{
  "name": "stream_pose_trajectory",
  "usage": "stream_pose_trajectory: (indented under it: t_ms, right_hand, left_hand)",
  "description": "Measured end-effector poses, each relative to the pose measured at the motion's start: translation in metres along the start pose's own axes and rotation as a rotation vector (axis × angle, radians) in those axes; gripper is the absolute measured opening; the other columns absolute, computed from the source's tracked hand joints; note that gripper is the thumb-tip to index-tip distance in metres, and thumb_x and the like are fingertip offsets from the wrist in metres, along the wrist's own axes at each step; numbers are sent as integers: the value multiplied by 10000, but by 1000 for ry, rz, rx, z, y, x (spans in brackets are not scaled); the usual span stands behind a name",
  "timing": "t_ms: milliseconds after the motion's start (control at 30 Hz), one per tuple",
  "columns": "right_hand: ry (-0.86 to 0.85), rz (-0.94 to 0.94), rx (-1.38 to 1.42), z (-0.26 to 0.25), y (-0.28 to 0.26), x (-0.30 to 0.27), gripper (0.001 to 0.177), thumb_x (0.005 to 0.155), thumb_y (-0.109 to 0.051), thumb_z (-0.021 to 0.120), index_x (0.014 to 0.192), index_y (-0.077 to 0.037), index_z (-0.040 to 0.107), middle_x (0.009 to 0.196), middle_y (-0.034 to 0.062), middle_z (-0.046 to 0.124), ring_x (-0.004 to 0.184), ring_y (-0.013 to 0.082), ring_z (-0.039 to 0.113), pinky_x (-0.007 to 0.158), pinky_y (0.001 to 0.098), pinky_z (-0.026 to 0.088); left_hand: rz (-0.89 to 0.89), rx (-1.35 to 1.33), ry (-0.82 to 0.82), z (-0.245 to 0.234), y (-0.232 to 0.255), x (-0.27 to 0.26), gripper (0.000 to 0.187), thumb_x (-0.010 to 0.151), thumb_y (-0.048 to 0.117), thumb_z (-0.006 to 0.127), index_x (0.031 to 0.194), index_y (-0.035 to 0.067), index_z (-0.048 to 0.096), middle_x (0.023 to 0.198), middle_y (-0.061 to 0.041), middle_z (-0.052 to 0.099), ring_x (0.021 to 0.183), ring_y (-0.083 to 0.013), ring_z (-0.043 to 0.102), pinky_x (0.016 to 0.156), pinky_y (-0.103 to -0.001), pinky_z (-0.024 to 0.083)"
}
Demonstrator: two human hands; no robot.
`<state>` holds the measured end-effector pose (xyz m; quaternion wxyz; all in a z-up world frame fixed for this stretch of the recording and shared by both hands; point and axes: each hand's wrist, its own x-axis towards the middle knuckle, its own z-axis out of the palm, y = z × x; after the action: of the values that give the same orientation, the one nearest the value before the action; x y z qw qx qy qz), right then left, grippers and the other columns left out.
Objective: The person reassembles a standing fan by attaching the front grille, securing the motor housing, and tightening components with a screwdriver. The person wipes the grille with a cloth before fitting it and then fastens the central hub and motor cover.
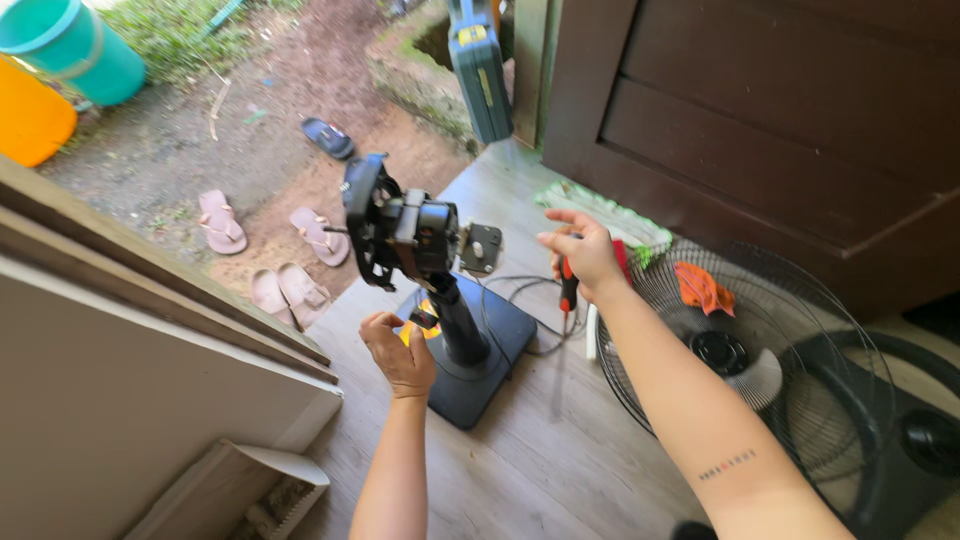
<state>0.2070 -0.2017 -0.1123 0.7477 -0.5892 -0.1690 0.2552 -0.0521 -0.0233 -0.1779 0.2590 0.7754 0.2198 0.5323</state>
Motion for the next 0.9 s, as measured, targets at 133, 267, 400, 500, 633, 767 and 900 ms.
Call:
stream_pose_trajectory:
  t_ms: [133, 267, 400, 500, 633, 767, 900]
  right_hand:
    - [345, 347, 168, -44, 98, 10, 259, 951, -230, 711, 1045, -26, 583, 665, 77, 564, 486, 214, 551, 451, 422, 484]
    - [380, 491, 233, -59, 160, 10, 234, 943, -302, 690, 1012, -85, 640, 648, 57, 542, 499, 216, 534, 475, 440, 494]
    - [345, 523, 281, -47, 178, 10, 270, 962, -355, 682, 1023, -96, 632, 679, 60, 545, 558, 209, 571, 524, 453, 532]
    - [277, 559, -93, -43, 191, -3, 336, 945, -378, 722, 1106, -88, 665, 756, 32, 605, 613, 179, 599, 573, 428, 502]
    - [168, 191, -720, -76, 172, 7, 586, 723, -207, 911, 1223, -73, 636, 905, 32, 662, 761, 183, 664, 662, 419, 600]
    - [237, 122, -838, -131, 114, 10, 374, 627, -68, 861, 994, -109, 803, 806, 75, 777, 729, 165, 748, 702, 308, 599]
    - [373, 342, -879, -185, 42, -7, 378, 904, -408, 815, 848, -35, 806, 693, 104, 736, 686, 206, 729, 680, 344, 562]
  left_hand:
    - [61, -33, -413, 8, 33, -20, 231, 854, 175, 711, 1018, 62, 595, 1013, -132, 618, 988, -347, 586, 866, -445, 464]
    - [178, -67, -592, 37, 78, -48, 556, 791, 289, 779, 1230, 18, 572, 1122, -220, 642, 1016, -419, 598, 870, -473, 478]
    - [-301, -177, -832, 67, 78, -77, 595, 857, 266, 677, 1390, 77, 492, 982, -187, 685, 899, -385, 669, 812, -438, 516]
    - [-651, -226, -946, 85, 52, -118, 430, 970, 236, 563, 1388, 136, 552, 864, -193, 683, 809, -381, 681, 775, -431, 542]
    - [-560, -82, -950, 103, 2, -158, 349, 1040, 169, 533, 1386, 148, 573, 998, -205, 693, 931, -395, 670, 827, -446, 534]
    - [-570, -60, -1031, 96, -25, -183, 610, 835, -50, 461, 1413, 141, 502, 1003, -230, 671, 961, -415, 652, 866, -438, 517]
    - [-653, 105, -1179, 100, -35, -199, 528, 811, -67, 446, 1287, 130, 559, 997, -214, 652, 982, -396, 658, 882, -430, 518]
